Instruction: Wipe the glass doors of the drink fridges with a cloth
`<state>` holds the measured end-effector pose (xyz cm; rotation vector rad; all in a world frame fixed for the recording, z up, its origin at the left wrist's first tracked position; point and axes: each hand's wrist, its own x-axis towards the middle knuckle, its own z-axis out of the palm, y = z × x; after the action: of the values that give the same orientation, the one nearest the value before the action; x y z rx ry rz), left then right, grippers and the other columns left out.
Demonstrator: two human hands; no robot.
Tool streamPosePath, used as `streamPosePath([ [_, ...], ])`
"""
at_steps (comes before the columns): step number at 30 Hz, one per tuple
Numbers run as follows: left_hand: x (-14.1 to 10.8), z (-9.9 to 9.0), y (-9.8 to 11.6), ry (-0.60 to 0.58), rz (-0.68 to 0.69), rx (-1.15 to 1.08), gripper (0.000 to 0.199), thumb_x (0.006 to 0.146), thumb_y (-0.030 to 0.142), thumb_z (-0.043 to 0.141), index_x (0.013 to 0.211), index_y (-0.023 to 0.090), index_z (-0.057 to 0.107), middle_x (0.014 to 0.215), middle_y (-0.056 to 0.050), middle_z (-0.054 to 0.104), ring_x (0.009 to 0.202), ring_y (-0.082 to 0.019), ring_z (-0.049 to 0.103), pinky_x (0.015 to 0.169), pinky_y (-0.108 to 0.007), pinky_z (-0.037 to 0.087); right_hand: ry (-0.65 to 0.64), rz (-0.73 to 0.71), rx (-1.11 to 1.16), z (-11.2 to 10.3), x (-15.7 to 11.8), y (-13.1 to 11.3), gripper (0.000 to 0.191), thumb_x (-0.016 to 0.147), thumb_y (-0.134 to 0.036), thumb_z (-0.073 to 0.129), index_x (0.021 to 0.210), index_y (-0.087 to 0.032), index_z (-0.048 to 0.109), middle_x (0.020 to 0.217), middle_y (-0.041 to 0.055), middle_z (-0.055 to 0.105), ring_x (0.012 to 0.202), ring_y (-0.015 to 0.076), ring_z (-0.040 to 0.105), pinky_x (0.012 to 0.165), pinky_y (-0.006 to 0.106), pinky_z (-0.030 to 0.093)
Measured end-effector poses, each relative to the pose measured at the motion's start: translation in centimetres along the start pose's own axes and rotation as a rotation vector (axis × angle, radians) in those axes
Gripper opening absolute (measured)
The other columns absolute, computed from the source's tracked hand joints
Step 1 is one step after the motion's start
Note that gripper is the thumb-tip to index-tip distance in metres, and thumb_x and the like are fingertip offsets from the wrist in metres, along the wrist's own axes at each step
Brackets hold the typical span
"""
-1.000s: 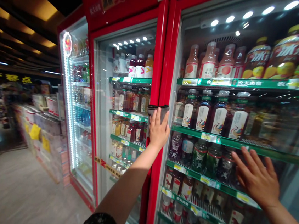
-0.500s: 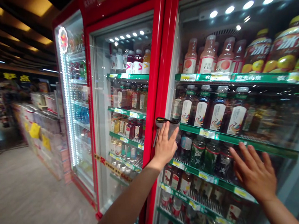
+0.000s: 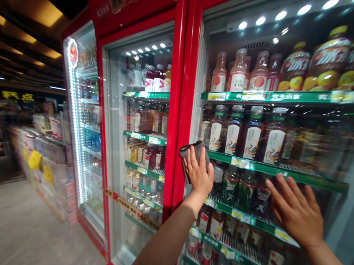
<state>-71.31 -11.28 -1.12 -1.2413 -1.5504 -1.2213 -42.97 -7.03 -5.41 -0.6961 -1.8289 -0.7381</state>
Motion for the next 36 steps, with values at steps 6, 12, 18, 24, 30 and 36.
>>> streamPosePath([
  [6,-4.5,-1.0,-3.4,-0.258,0.469,0.013,0.071,0.087,0.028,0.065,0.153,0.037,0.040,0.163,-0.006,0.037,0.153,-0.029,0.029,0.124,-0.054,0.025,0.008,-0.022,-0.023,-0.1,0.3,0.0,0.073,0.094,-0.029,0.056,0.160,-0.038,0.024,0.163,0.0041,0.032,0.149,0.0293,0.035,0.125,0.053,0.018],
  [12,0.5,-0.6,-1.1,-0.052,0.101,-0.020,0.067,0.095,0.026,0.052,0.158,0.026,0.029,0.170,-0.013,0.012,0.156,-0.034,0.013,0.122,-0.063,0.022,0.013,-0.046,-0.067,0.2,0.6,0.2,0.076,0.095,-0.029,0.056,0.161,-0.035,0.020,0.164,0.0039,0.029,0.152,0.0265,0.028,0.126,0.051,0.014],
  [18,-1.2,0.5,3.4,-0.107,0.374,-0.063,0.069,0.090,0.028,0.061,0.155,0.032,0.037,0.168,-0.009,0.025,0.155,-0.030,0.021,0.125,-0.058,0.017,-0.015,-0.060,-0.082,0.3,0.7,0.7,0.080,0.093,-0.029,0.059,0.161,-0.035,0.018,0.164,0.0030,0.027,0.153,0.0264,0.026,0.127,0.051,0.013],
  [24,-3.8,-0.6,-1.1,-0.167,0.558,-0.052,0.061,0.089,0.027,0.065,0.147,0.037,0.049,0.162,-0.006,0.039,0.152,-0.027,0.030,0.126,-0.054,0.017,-0.032,-0.074,-0.080,0.0,0.8,0.8,0.076,0.094,-0.028,0.059,0.161,-0.030,0.023,0.165,0.0056,0.027,0.154,0.0240,0.021,0.128,0.049,0.010],
  [30,3.9,0.3,6.0,-0.006,0.192,-0.032,0.073,0.091,0.026,0.059,0.158,0.026,0.030,0.171,-0.012,0.006,0.156,-0.035,0.013,0.124,-0.064,0.016,-0.053,-0.095,-0.036,-0.5,1.2,1.0,0.072,0.094,-0.024,0.056,0.160,-0.027,0.028,0.163,0.0082,0.032,0.153,0.0256,0.027,0.127,0.051,0.014],
  [36,-1.1,0.6,4.7,-0.085,0.801,-0.056,0.071,0.087,0.033,0.066,0.153,0.035,0.040,0.164,-0.005,0.035,0.156,-0.024,0.020,0.128,-0.052,0.010,-0.115,-0.213,-0.015,-3.8,-1.5,3.1,0.064,0.093,-0.015,0.052,0.155,-0.024,0.040,0.155,0.0071,0.048,0.146,0.0246,0.040,0.126,0.049,0.019],
])
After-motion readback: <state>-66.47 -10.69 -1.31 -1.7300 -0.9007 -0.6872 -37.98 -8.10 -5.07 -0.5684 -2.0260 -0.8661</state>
